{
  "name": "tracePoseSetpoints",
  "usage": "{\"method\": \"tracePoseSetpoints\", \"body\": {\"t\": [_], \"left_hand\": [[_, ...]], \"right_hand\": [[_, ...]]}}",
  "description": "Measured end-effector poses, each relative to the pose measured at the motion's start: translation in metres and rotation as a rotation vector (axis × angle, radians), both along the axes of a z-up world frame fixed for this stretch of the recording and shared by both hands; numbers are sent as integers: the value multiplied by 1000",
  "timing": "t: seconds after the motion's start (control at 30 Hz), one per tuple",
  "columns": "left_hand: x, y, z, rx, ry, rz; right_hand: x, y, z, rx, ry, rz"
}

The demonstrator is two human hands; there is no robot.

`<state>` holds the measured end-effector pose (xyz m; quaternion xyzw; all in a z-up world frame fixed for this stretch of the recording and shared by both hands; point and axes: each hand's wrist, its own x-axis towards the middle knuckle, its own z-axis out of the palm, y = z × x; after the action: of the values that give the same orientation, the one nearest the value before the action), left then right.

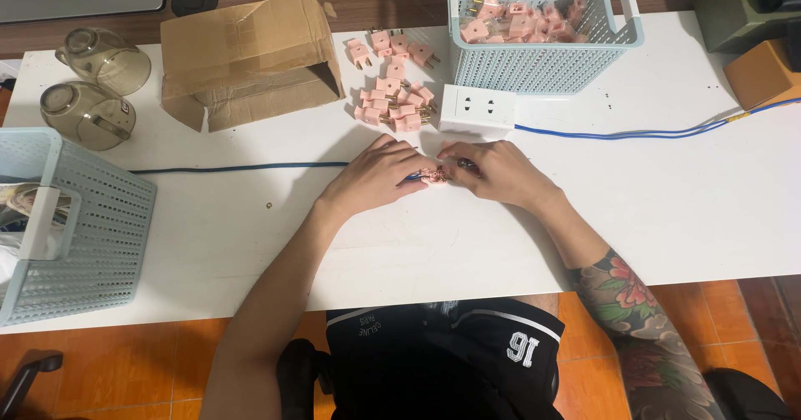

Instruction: Assembling small pink plastic electrical plug components using a screwdriver at a desk.

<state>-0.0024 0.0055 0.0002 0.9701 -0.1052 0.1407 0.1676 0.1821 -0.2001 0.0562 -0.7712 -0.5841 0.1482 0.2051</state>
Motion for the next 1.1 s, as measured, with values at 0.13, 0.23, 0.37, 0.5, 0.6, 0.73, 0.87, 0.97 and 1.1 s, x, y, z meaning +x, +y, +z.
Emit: {"method": "tracePoseSetpoints", "body": {"t": [0.13,0.23,0.37,0.5,0.6,0.73,0.87,0.97,1.1], "left_hand": [[-5,-1,20,-26,70,53],[-3,-3,20,-47,161,75],[-3,-5,15,-52,184,76],[-2,-5,14,-85,230,94],[-2,-4,14,-118,245,86],[-1,-2,12,-121,240,85],[-3,-2,19,-106,215,74],[-5,-2,20,-77,173,75],[0,1,3,5,60,96]], "right_hand": [[-1,-3,13,-36,6,18],[1,-2,13,-81,-29,23],[0,-4,11,-69,-100,39],[1,-4,12,-69,-70,25],[5,-2,7,-70,-79,39],[3,-3,6,-82,-83,35],[-2,-4,15,-95,-84,24],[0,-4,14,-53,-80,24],[3,-5,1,27,-113,62]]}}
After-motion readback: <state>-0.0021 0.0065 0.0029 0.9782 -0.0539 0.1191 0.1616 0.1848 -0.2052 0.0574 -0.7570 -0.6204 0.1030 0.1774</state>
